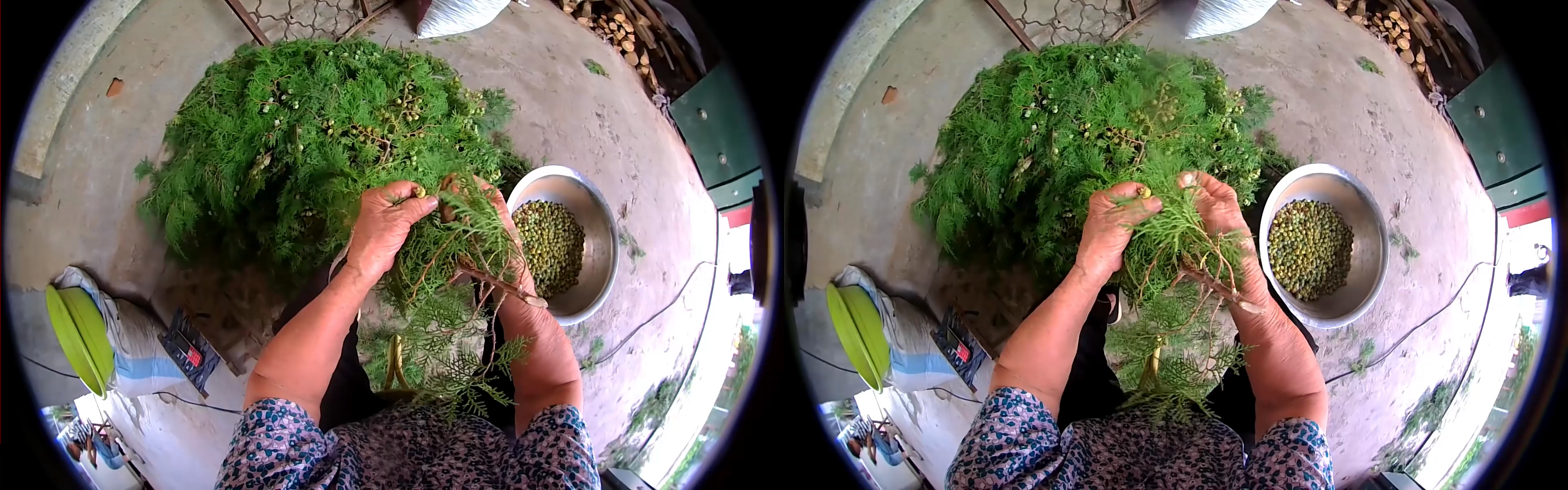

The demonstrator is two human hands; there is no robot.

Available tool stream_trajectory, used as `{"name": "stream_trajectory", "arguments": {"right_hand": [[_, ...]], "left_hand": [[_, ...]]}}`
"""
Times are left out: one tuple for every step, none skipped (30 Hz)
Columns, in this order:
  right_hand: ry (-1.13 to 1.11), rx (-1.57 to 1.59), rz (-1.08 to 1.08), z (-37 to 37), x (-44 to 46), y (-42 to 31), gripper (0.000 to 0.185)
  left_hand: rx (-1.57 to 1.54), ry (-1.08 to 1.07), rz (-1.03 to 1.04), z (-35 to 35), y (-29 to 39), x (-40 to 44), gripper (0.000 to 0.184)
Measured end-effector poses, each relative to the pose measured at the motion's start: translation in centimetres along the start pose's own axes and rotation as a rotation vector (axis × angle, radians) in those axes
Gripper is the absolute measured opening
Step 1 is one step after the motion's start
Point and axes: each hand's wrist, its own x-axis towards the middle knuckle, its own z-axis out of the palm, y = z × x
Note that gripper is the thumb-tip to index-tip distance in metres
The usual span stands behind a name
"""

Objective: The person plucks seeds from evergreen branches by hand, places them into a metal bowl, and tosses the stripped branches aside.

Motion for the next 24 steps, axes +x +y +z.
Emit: {"name": "stream_trajectory", "arguments": {"right_hand": [[0.056, 0.001, -0.03, 1.0, -0.9, -0.2, 0.014], [0.112, 0.003, -0.06, 1.7, -1.5, -0.5, 0.014], [0.112, 0.003, -0.059, 0.9, -0.6, -0.7, 0.014], [-0.089, -0.113, -0.041, -0.4, 0.9, -1.1, 0.019], [-0.289, -0.228, -0.021, -1.4, 1.9, -1.2, 0.024], [-0.289, -0.229, -0.019, -1.1, 1.7, -1.2, 0.024], [-0.297, -0.359, -0.124, -0.6, 1.5, -1.3, 0.017], [-0.303, -0.488, -0.231, -0.4, 1.3, -1.3, 0.012], [-0.374, -0.477, -0.222, -0.4, 1.3, -1.2, 0.014], [-0.444, -0.465, -0.213, -0.5, 1.3, -1.1, 0.016], [-0.435, -0.723, -0.412, -0.6, 1.7, -0.6, 0.018], [-0.417, -0.981, -0.612, -0.7, 1.9, -0.1, 0.02], [-0.346, -0.645, -0.214, -0.5, 1.7, -0.1, 0.023], [-0.345, -0.645, -0.213, -0.5, 1.7, 0.0, 0.023], [-0.353, -0.788, -0.263, -0.5, 1.8, 0.0, 0.022], [-0.358, -0.93, -0.311, -0.5, 1.8, 0.1, 0.022], [-0.47, -1.066, -0.502, -0.3, 1.6, 0.0, 0.021], [-0.466, -1.066, -0.5, -0.5, 1.7, 0.2, 0.021], [-0.378, -0.933, -0.378, -0.8, 1.9, 0.5, 0.019], [-0.29, -0.797, -0.258, -1.0, 1.9, 0.6, 0.018], [-0.297, -0.879, -0.338, -0.9, 1.7, 0.5, 0.015], [-0.294, -0.88, -0.34, -1.1, 1.9, 0.6, 0.015], [-0.237, -0.785, -0.263, -1.3, 2.4, 0.7, 0.015], [-0.181, -0.689, -0.188, -1.5, 2.6, 0.8, 0.014]], "left_hand": [[0.027, 0.01, 0.009, 0.1, 0.0, 0.0, 0.009], [0.055, 0.019, 0.017, 0.1, 0.0, 0.1, 0.009], [0.055, 0.02, 0.017, 0.0, -0.1, 0.2, 0.009], [0.185, 0.03, 0.048, -0.3, -0.3, 0.3, 0.007], [0.315, 0.04, 0.077, -0.4, -0.5, 0.4, 0.005], [0.314, 0.042, 0.076, -0.4, -0.4, 0.4, 0.005], [0.402, 0.067, 0.077, -0.3, -0.3, 0.4, 0.003], [0.49, 0.092, 0.078, -0.1, -0.3, 0.4, 0.003], [0.512, 0.094, 0.092, -0.1, -0.7, 0.4, 0.007], [0.511, 0.093, 0.091, -0.1, -1.2, 0.5, 0.007], [0.481, 0.076, 0.13, -0.1, -1.7, 0.5, 0.009], [0.45, 0.06, 0.169, 0.0, -1.9, 0.5, 0.011], [0.5, 0.039, 0.199, -0.1, -1.4, 0.3, 0.011], [0.5, 0.039, 0.197, -0.4, -1.6, 0.4, 0.011], [0.531, 0.015, 0.203, -0.6, -1.5, 0.6, 0.007], [0.562, -0.009, 0.208, -0.6, -1.4, 0.6, 0.004], [0.683, 0.048, 0.28, -0.4, -1.2, 0.3, 0.004], [0.682, 0.045, 0.277, -0.4, -1.4, 0.3, 0.004], [0.706, 0.038, 0.301, -0.5, -1.7, 0.4, 0.006], [0.729, 0.031, 0.325, -0.5, -1.9, 0.5, 0.008], [0.757, 0.013, 0.292, -0.3, -1.6, 0.3, 0.009], [0.755, 0.01, 0.293, -0.1, -1.3, 0.2, 0.009], [0.618, -0.02, 0.215, -0.1, -1.0, 0.1, 0.01], [0.481, -0.049, 0.136, -0.2, -0.9, 0.0, 0.012]]}}
